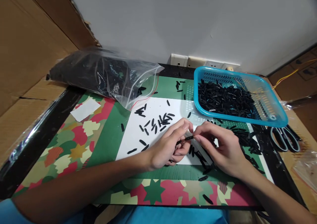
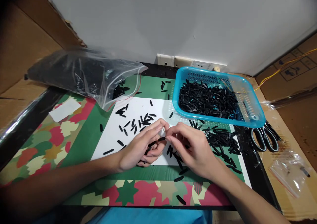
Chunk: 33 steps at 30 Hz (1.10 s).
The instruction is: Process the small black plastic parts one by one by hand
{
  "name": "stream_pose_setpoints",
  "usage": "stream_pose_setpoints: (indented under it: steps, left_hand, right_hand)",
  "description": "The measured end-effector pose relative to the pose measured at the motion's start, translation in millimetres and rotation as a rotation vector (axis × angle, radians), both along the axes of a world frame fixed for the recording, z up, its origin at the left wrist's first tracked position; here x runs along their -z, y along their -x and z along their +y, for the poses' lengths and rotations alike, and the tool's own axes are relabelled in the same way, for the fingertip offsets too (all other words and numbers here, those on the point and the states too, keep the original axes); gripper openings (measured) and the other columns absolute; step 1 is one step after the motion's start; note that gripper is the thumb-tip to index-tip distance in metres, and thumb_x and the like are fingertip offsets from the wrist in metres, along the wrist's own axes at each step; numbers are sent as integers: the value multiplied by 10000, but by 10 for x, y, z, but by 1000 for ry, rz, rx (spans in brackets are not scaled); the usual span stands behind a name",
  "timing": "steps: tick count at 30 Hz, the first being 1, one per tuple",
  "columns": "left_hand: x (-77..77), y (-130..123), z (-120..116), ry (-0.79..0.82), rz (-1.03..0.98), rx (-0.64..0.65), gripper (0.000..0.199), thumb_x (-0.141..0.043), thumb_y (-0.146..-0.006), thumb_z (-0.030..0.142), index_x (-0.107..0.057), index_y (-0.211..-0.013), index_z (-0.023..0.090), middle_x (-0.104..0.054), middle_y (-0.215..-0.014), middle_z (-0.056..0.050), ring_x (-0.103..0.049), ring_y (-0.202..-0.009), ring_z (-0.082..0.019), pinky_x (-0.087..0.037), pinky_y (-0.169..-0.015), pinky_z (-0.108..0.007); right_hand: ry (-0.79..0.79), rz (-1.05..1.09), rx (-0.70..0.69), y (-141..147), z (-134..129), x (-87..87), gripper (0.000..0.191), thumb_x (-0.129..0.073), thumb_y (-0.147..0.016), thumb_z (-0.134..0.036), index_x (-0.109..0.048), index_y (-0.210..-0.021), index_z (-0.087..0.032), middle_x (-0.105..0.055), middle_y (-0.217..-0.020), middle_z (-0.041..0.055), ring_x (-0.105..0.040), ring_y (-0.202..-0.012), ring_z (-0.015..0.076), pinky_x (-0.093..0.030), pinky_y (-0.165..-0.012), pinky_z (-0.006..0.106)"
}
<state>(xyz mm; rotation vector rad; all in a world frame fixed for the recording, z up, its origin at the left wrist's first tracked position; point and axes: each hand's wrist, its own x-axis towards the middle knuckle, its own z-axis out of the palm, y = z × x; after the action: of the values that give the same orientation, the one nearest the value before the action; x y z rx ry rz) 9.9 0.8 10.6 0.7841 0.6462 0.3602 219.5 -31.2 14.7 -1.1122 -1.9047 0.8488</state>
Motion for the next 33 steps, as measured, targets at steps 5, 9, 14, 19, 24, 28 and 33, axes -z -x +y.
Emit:
stream_pose_setpoints:
  steps: [5, 9, 14, 19, 24, 28, 33]
  left_hand:
    - [28, 13, -13, -50, -91, -54, 375, -478, -1088, 534, -435, -857, 241, -324, -554, 116, -197, -389, -55, -188, -327, -127]
    - [24, 21, -20, -56, -92, -61, 340, -523, -1084, 485, -449, -866, 234, -337, -559, 121, -205, -402, -49, -200, -343, -121]
    - [22, 15, -22, -72, -72, -78, 337, -540, -1079, 481, -436, -868, 240, -337, -562, 123, -212, -406, -50, -201, -342, -115]
    - [31, 12, -20, -66, -83, -94, 353, -538, -1076, 491, -418, -853, 246, -336, -553, 122, -209, -392, -53, -188, -332, -123]
    - [14, 8, -14, -61, -64, -92, 373, -546, -1067, 508, -406, -840, 247, -342, -541, 120, -212, -383, -54, -169, -326, -120]
    - [-2, 6, 1, -44, -42, -80, 380, -519, -1071, 522, -404, -836, 247, -336, -540, 116, -193, -384, -55, -145, -326, -126]
    - [14, 17, 20, -60, -48, -60, 322, -473, -1079, 533, -477, -923, 252, -332, -556, 115, -184, -400, -63, -161, -332, -126]
  right_hand:
    - [87, 121, 142, -40, 1, -12, 107, -633, -1080, -260, -696, -997, -237, -685, -875, -8, -588, -695, 120, -457, -614, 236]
    - [133, 111, 163, -49, 9, 33, 128, -648, -1077, -304, -711, -998, -225, -686, -864, 1, -587, -686, 124, -438, -595, 246]
    - [128, 119, 160, -39, 23, 34, 141, -648, -1071, -311, -722, -1000, -213, -695, -846, 8, -590, -656, 126, -440, -564, 247]
    - [84, 104, 136, -33, 25, -10, 100, -661, -1044, -274, -731, -1069, -206, -705, -830, 18, -603, -643, 136, -444, -533, 248]
    - [51, 61, 106, -26, 38, -4, 49, -669, -1025, -222, -711, -1045, -207, -676, -808, -11, -535, -587, 105, -420, -512, 236]
    - [-112, -39, 91, -32, 62, 2, 67, -628, -1038, -173, -686, -1036, -205, -663, -799, -11, -549, -603, 107, -447, -557, 244]
    - [-549, -295, 141, -149, 119, -7, 133, -622, -981, -89, -665, -1019, -209, -673, -765, 26, -594, -659, 165, -450, -609, 310]
